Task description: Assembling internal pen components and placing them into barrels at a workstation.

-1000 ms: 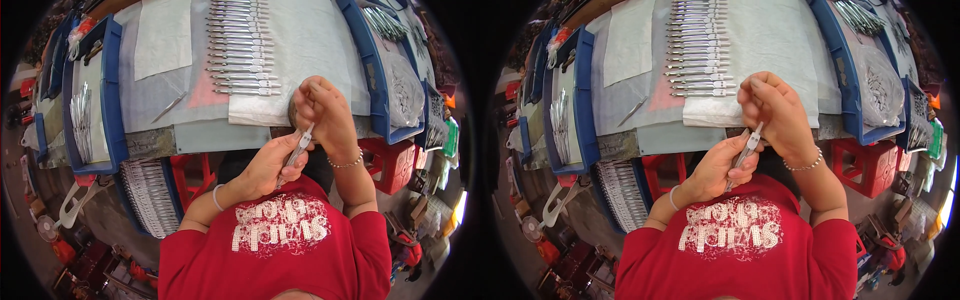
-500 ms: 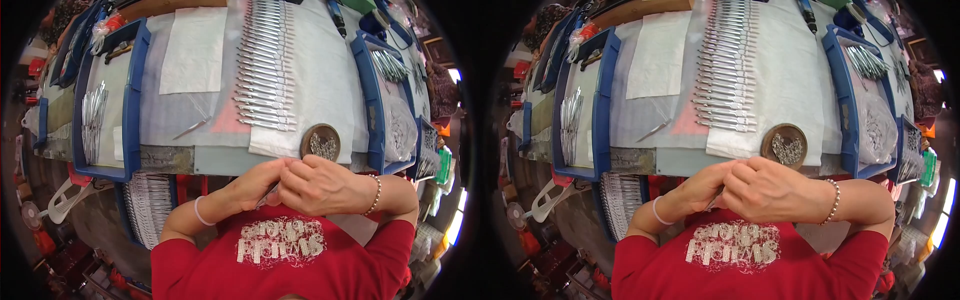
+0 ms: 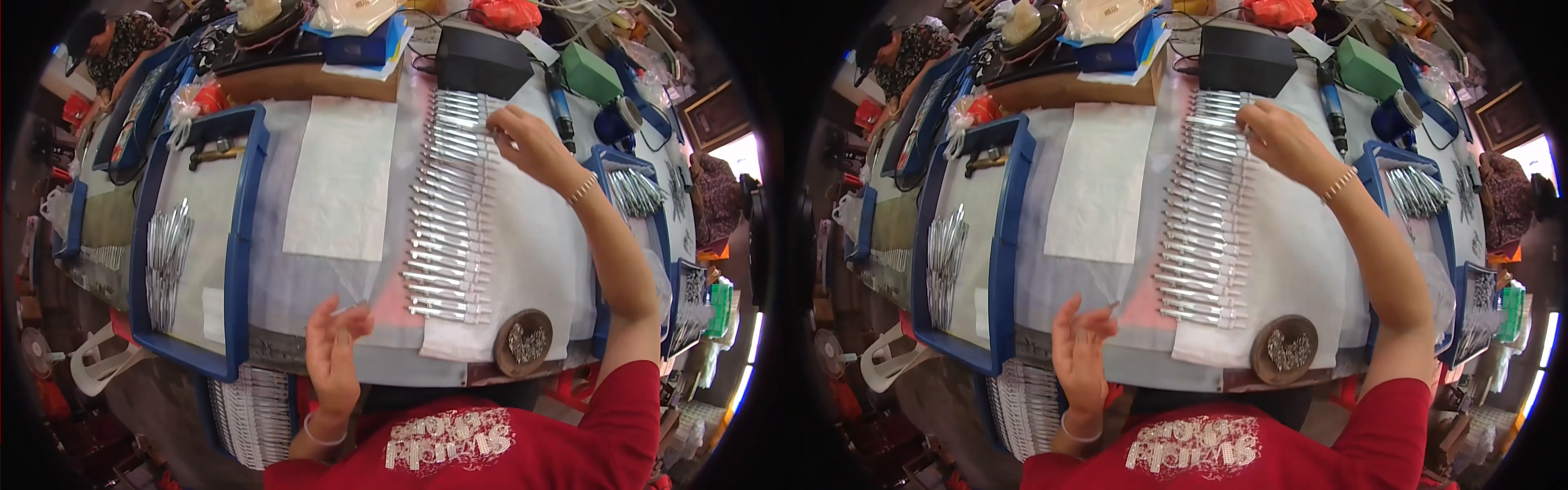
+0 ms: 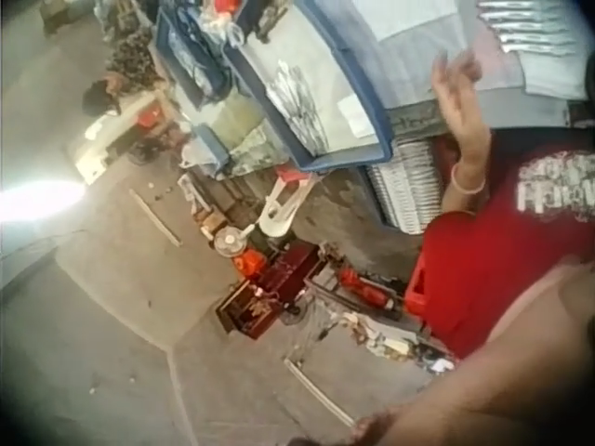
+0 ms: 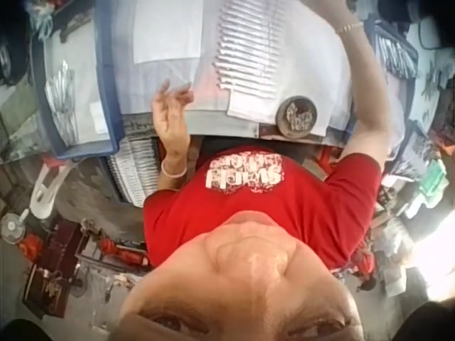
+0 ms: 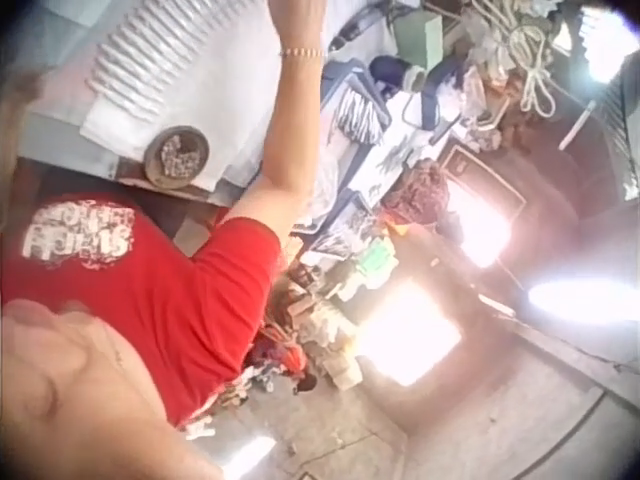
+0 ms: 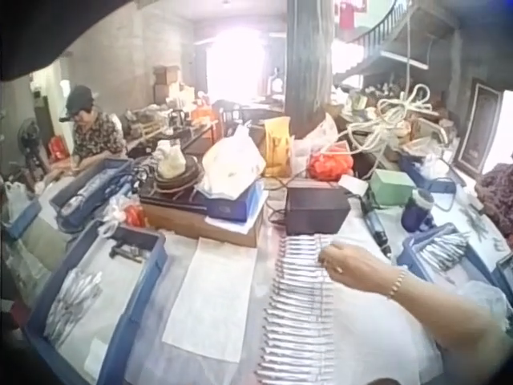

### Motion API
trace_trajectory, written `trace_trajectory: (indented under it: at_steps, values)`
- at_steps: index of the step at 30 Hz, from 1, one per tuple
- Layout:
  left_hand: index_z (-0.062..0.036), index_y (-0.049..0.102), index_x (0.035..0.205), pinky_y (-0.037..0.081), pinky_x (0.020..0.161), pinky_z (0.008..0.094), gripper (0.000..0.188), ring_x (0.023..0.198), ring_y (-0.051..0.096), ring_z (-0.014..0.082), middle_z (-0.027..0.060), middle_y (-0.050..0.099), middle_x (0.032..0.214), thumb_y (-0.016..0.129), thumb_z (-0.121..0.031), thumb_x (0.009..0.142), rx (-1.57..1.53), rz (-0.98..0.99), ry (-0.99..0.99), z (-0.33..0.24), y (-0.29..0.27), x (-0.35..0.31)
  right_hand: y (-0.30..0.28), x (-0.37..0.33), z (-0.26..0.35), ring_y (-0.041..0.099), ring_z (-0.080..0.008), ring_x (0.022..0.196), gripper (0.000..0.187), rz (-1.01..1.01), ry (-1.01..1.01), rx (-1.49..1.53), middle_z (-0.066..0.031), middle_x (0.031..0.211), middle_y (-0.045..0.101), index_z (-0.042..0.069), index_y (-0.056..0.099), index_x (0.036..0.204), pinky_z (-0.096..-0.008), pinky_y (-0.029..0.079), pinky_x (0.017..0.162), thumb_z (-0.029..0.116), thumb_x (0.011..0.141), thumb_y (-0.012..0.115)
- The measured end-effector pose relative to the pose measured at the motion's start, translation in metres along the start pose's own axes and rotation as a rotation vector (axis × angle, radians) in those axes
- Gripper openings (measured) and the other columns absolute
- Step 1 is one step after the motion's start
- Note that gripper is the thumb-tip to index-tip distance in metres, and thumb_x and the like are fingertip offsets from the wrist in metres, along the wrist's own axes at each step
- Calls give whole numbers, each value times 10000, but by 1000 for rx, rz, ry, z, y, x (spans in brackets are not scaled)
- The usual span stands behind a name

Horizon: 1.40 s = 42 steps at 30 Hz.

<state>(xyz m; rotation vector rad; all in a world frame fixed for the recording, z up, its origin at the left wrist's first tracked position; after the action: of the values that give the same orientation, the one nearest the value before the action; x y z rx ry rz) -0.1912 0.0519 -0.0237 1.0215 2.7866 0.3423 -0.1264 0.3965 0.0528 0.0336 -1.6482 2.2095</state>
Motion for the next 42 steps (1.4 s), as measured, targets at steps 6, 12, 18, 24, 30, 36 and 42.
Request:
trace_trajectory:
  at_steps: [6,12,18,24,30,36,42]
  values:
    - [38,479,1119,469,797,281,227,843,584,154,124,596,995,440,-12,900,218,-4,52,-4,-5,-9,36,50,-89,547,-346,795,193,-66,51,-131,-154,869,515,39,516,943,-404,447,699,-7,756,512]
    - [53,501,1090,460,808,278,218,872,573,150,117,597,1009,462,-5,884,248,5,44,2,-10,-3,54,70,-101,550,-349,829,230,-14,52,-249,-146,901,508,45,504,952,-414,457,717,-1,729,542]
    - [51,512,1086,449,813,261,220,882,558,138,104,574,1034,473,38,869,295,-23,43,3,-20,-5,52,59,-105,563,-340,859,210,-28,115,-280,-145,929,527,31,508,942,-411,474,732,11,741,567]
    - [37,562,1051,462,782,288,228,894,589,227,156,586,981,504,48,831,739,-9,136,-6,-39,-2,24,24,-62,547,-350,871,148,-134,94,-29,-149,913,529,16,527,917,-420,444,747,26,772,556]
    - [21,561,1063,421,869,407,292,995,548,333,168,596,1066,543,1,772,1189,244,412,-18,4,12,-15,-62,34,528,-237,634,149,116,128,100,-119,863,535,-4,527,915,-313,428,591,-10,775,577]
    - [-28,565,1032,429,722,320,294,824,546,219,70,576,836,526,-82,746,1627,425,607,-7,40,3,-9,-163,106,569,-317,736,212,292,289,231,-145,912,536,21,520,929,-361,456,648,-16,737,601]
    - [-26,509,1126,442,655,330,391,765,534,232,71,531,774,521,-52,736,1777,526,703,0,49,0,3,-225,172,555,-353,793,152,318,186,336,-148,894,532,38,518,918,-398,462,667,51,776,573]
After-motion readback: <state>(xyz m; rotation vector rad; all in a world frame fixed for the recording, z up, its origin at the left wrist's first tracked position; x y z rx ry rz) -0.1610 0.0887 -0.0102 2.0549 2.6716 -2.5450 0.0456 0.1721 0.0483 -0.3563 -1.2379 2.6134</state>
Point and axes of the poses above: each hand's wrist, its own x-axis towards the middle knuckle, its own y-axis out of the palm, z = x × y, the point moved 10 cm from there along x, towards the middle knuckle
